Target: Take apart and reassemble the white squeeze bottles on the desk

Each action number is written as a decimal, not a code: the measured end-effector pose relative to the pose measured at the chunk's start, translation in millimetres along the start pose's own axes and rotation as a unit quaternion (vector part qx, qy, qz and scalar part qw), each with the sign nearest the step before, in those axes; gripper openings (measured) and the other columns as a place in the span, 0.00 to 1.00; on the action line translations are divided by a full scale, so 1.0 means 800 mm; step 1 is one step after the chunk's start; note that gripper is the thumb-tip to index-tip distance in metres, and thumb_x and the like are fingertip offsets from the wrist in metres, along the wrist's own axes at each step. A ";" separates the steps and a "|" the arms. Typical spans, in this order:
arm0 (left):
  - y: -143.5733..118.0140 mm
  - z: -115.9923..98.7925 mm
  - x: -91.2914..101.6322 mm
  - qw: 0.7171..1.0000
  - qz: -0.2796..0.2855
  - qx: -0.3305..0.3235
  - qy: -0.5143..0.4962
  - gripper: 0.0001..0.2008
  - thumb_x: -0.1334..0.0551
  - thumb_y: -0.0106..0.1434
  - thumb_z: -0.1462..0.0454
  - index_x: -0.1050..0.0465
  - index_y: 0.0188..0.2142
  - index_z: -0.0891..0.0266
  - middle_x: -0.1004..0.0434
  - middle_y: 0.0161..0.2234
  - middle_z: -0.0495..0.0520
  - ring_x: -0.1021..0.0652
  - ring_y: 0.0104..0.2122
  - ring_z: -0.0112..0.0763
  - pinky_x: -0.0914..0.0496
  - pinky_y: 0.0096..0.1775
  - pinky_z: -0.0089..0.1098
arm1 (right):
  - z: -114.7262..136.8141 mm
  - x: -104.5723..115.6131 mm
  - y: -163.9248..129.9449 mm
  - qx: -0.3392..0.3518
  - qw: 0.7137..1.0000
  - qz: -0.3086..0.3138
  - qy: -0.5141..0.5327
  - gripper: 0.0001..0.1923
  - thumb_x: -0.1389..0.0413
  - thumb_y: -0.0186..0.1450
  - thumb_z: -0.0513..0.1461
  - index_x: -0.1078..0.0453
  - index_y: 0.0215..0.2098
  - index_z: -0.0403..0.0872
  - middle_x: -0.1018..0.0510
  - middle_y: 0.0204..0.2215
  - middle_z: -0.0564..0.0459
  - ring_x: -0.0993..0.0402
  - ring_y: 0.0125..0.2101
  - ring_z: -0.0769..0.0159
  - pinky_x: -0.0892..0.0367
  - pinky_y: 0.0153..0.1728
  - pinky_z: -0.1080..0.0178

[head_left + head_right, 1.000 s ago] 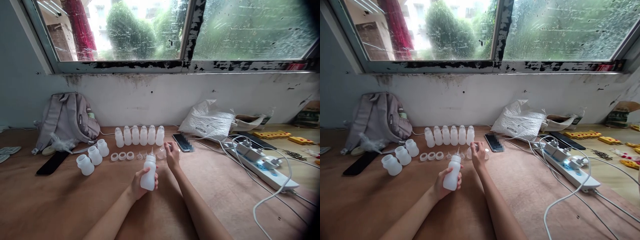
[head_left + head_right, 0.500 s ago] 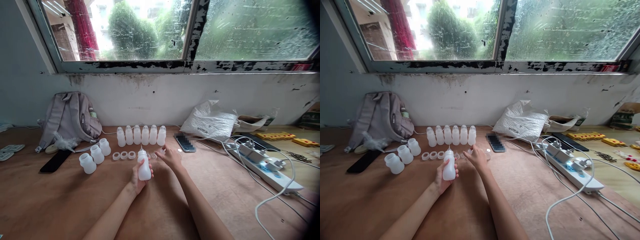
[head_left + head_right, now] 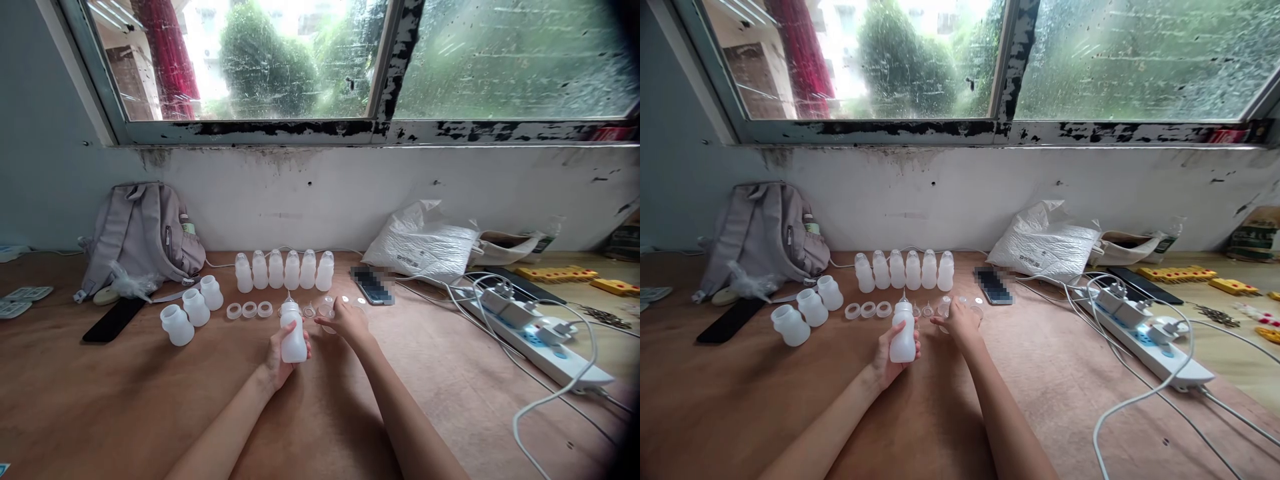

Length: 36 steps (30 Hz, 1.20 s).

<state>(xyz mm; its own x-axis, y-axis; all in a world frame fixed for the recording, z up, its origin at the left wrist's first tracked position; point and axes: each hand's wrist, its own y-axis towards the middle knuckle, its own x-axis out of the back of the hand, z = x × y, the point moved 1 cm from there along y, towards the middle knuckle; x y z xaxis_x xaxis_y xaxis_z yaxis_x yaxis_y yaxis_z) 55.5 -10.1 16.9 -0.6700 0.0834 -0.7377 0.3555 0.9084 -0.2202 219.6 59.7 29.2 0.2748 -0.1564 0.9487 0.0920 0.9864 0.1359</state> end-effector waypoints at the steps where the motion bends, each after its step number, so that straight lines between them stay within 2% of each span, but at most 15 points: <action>1: 0.000 0.000 -0.001 1.000 -0.001 -0.001 0.007 0.20 0.40 0.53 0.57 0.36 0.43 0.64 0.31 0.27 0.51 0.28 0.23 0.27 0.34 0.26 0.28 | 0.002 0.004 0.000 0.000 1.000 -0.021 0.016 0.24 0.45 0.46 0.58 0.40 0.27 0.48 0.27 0.26 0.48 0.30 0.25 0.59 0.50 0.20 0.66; 4: 0.001 0.003 -0.001 0.997 -0.026 -0.026 0.068 0.18 0.39 0.52 0.57 0.35 0.40 0.64 0.30 0.26 0.51 0.29 0.23 0.28 0.36 0.26 0.28 | 0.016 0.018 -0.005 0.023 0.989 -0.097 0.108 0.20 0.51 0.54 0.57 0.38 0.28 0.49 0.28 0.23 0.52 0.32 0.24 0.62 0.50 0.21 0.66; 6: 0.003 0.003 0.002 0.981 -0.070 -0.084 0.162 0.16 0.37 0.49 0.58 0.33 0.35 0.63 0.31 0.25 0.51 0.30 0.22 0.28 0.38 0.25 0.28 | 0.030 0.024 -0.011 0.060 0.976 -0.094 0.186 0.20 0.55 0.58 0.56 0.37 0.27 0.49 0.29 0.19 0.55 0.33 0.22 0.65 0.49 0.20 0.67; 8: 0.005 0.003 0.006 0.939 -0.112 -0.164 0.281 0.15 0.34 0.46 0.60 0.33 0.33 0.61 0.31 0.24 0.50 0.30 0.24 0.30 0.39 0.26 0.27 | 0.046 0.024 -0.020 0.110 0.962 -0.056 0.242 0.20 0.55 0.58 0.56 0.36 0.26 0.49 0.30 0.18 0.55 0.34 0.20 0.67 0.48 0.20 0.67; 11: 0.005 0.001 0.012 0.853 -0.151 -0.259 0.427 0.18 0.33 0.44 0.62 0.33 0.36 0.57 0.30 0.28 0.53 0.28 0.32 0.38 0.39 0.30 0.29 | 0.066 0.014 -0.033 0.138 0.956 -0.039 0.255 0.20 0.51 0.55 0.56 0.38 0.21 0.48 0.32 0.15 0.56 0.37 0.18 0.68 0.50 0.18 0.67; 14: 0.002 -0.003 0.014 0.781 -0.146 -0.264 0.546 0.19 0.36 0.47 0.60 0.36 0.40 0.56 0.28 0.33 0.56 0.28 0.35 0.42 0.37 0.34 0.32 | 0.076 0.005 -0.040 0.118 0.956 -0.069 0.261 0.21 0.49 0.53 0.55 0.43 0.16 0.48 0.35 0.13 0.57 0.40 0.16 0.70 0.52 0.17 0.67; 17: 0.000 -0.008 0.013 0.758 -0.092 -0.230 0.604 0.21 0.38 0.49 0.60 0.37 0.44 0.56 0.26 0.33 0.55 0.26 0.32 0.40 0.36 0.32 0.33 | 0.079 0.004 -0.041 0.106 0.945 -0.078 0.299 0.21 0.50 0.54 0.54 0.45 0.16 0.47 0.37 0.13 0.57 0.41 0.16 0.71 0.51 0.17 0.68; 23: 0.002 -0.020 0.009 0.799 -0.028 -0.208 0.563 0.21 0.38 0.47 0.63 0.34 0.43 0.60 0.27 0.31 0.52 0.27 0.30 0.34 0.35 0.31 0.30 | 0.079 0.007 -0.041 0.090 0.930 -0.071 0.348 0.20 0.47 0.53 0.51 0.44 0.15 0.46 0.39 0.13 0.58 0.42 0.17 0.71 0.50 0.19 0.68; 26: -0.002 -0.023 0.006 0.873 0.034 -0.153 0.461 0.17 0.38 0.47 0.63 0.33 0.38 0.63 0.30 0.26 0.51 0.29 0.24 0.31 0.36 0.27 0.29 | 0.080 0.009 -0.042 0.097 0.906 -0.036 0.410 0.20 0.46 0.52 0.50 0.45 0.15 0.46 0.41 0.14 0.59 0.44 0.18 0.72 0.50 0.19 0.68; 28: -0.007 -0.021 0.005 0.933 0.110 -0.059 0.337 0.14 0.41 0.50 0.61 0.34 0.37 0.65 0.32 0.23 0.50 0.31 0.19 0.28 0.38 0.23 0.28 | 0.081 0.012 -0.043 0.106 0.865 0.044 0.488 0.18 0.46 0.52 0.50 0.43 0.17 0.46 0.42 0.14 0.60 0.46 0.17 0.74 0.51 0.16 0.69; 29: -0.010 -0.020 0.005 0.953 0.149 -0.011 0.265 0.14 0.44 0.51 0.60 0.35 0.37 0.66 0.34 0.22 0.49 0.31 0.18 0.27 0.39 0.21 0.28 | 0.081 0.014 -0.044 0.112 0.835 0.097 0.529 0.17 0.46 0.53 0.50 0.42 0.19 0.46 0.41 0.15 0.60 0.46 0.16 0.74 0.52 0.15 0.70; 31: -0.014 -0.019 0.008 0.967 0.210 0.050 0.137 0.16 0.46 0.52 0.59 0.36 0.38 0.66 0.35 0.21 0.49 0.31 0.17 0.26 0.39 0.21 0.27 | 0.081 0.019 -0.045 0.132 0.768 0.193 0.596 0.16 0.46 0.52 0.50 0.38 0.28 0.47 0.39 0.18 0.60 0.47 0.16 0.75 0.53 0.13 0.71; 33: -0.015 -0.020 0.012 0.965 0.251 0.068 0.046 0.17 0.47 0.52 0.58 0.36 0.39 0.66 0.36 0.20 0.48 0.32 0.17 0.25 0.40 0.20 0.26 | 0.079 0.022 -0.043 0.151 0.720 0.237 0.635 0.19 0.44 0.51 0.50 0.37 0.36 0.49 0.37 0.22 0.60 0.46 0.17 0.76 0.52 0.13 0.72; 34: -0.014 -0.022 0.014 0.962 0.265 0.068 0.014 0.18 0.47 0.52 0.57 0.36 0.38 0.66 0.37 0.20 0.48 0.32 0.16 0.24 0.40 0.19 0.25 | 0.077 0.023 -0.042 0.154 0.710 0.238 0.645 0.20 0.43 0.51 0.50 0.38 0.38 0.50 0.36 0.23 0.60 0.45 0.17 0.77 0.51 0.14 0.72; 36: -0.013 -0.025 0.018 0.956 0.285 0.059 -0.026 0.18 0.46 0.51 0.56 0.36 0.38 0.66 0.38 0.19 0.47 0.34 0.15 0.23 0.42 0.17 0.24 | 0.071 0.020 -0.037 0.146 0.715 0.214 0.650 0.19 0.41 0.50 0.47 0.37 0.38 0.50 0.37 0.23 0.60 0.45 0.18 0.77 0.51 0.15 0.73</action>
<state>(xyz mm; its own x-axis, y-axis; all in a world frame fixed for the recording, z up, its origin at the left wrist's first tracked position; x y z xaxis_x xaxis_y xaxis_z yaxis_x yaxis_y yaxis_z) 29.4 -10.2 21.3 -0.3131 0.5278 -0.7896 0.7260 0.6690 0.1592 166.5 31.2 56.5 0.8925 0.4353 -0.1184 -0.4178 0.8966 0.1464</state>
